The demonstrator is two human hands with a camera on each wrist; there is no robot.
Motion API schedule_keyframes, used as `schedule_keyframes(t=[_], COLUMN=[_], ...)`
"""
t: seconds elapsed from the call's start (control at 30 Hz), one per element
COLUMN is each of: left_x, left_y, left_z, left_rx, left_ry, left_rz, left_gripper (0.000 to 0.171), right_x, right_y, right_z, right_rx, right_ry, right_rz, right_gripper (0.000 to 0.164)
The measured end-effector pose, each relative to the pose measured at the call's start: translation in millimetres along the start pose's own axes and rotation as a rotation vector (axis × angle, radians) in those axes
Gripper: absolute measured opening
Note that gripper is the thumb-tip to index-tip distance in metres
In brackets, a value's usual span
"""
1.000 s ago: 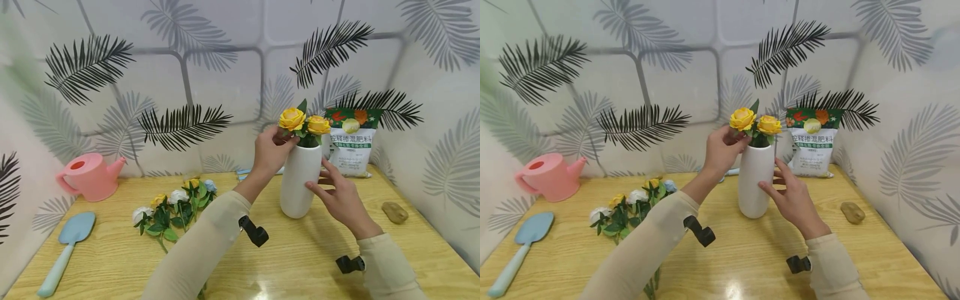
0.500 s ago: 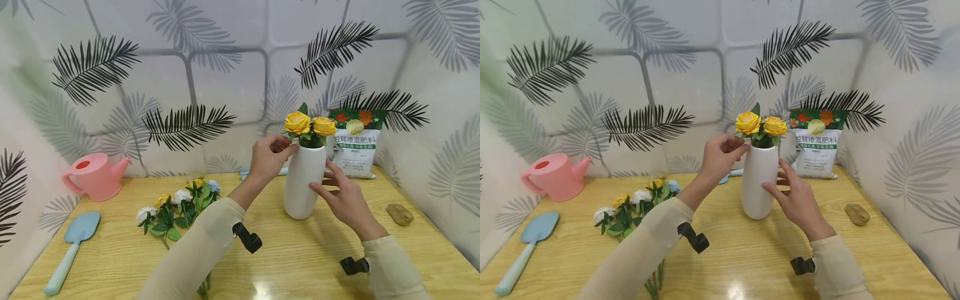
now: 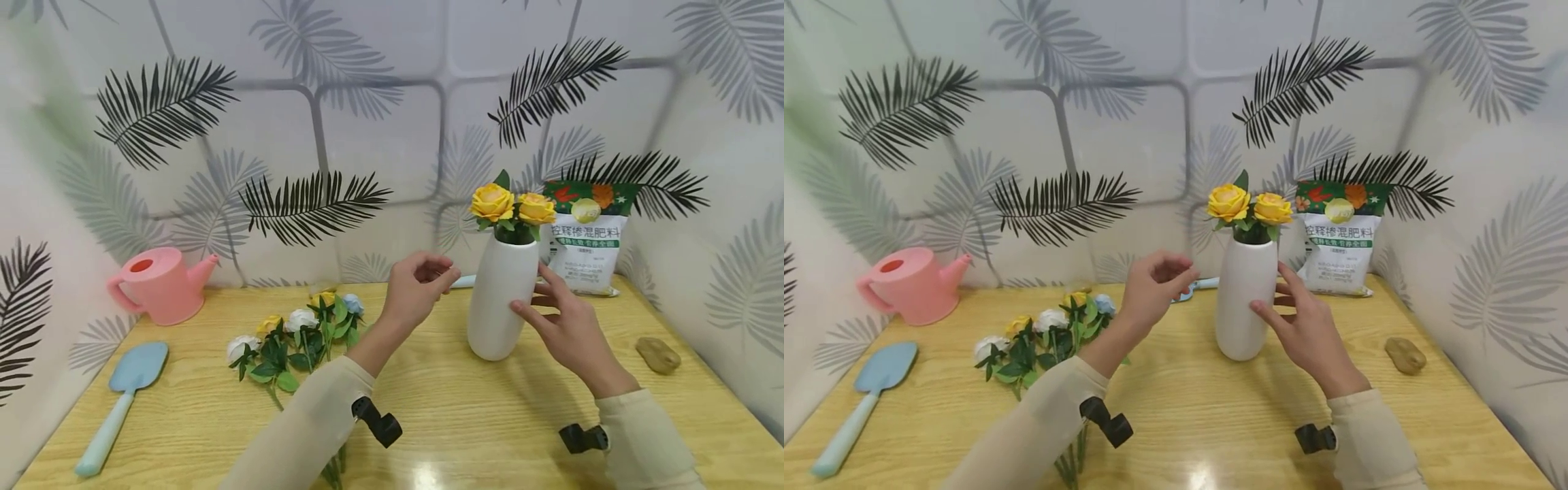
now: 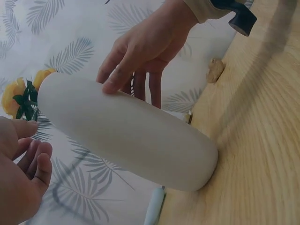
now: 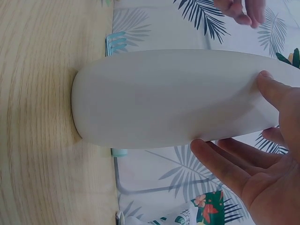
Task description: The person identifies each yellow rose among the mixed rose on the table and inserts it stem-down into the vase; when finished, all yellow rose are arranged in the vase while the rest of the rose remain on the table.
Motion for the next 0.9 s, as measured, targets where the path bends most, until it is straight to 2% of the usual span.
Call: schedule_keyframes(t=[0.47, 0.73, 0.9], left_x=[-23.9, -47.2, -55.6], left_y=[-39.4, -72.4, -96.7], left_z=[-43.4, -62.0, -73.8], left_rx=[0.026, 0.041, 0.063], left_ry=[-0.002, -0.105, -0.15], left_rz=[-0.001, 0.089, 0.171], left_gripper=[0.015, 0.016, 0.015], right_x=[1.9, 2.4, 0.7], right_y=[-0.4, -1.7, 0.1], right_z=[1.0, 1.4, 1.1], right_rx=[-0.014, 0.011, 0.011], right_ry=[0.017, -0.012, -0.014], right_rz=[-0.005, -0.005, -0.001], right_gripper=[0.078, 0.076, 0.076])
Point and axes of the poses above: each hand's wrist, its own z-axis towards the middle knuckle, its own y-axis out of the palm, x = y × z, the point moved 7 cm from there along z, towards the middle knuckle, and after that the axes turned 4 degrees about -y, right-handed, at the moved point
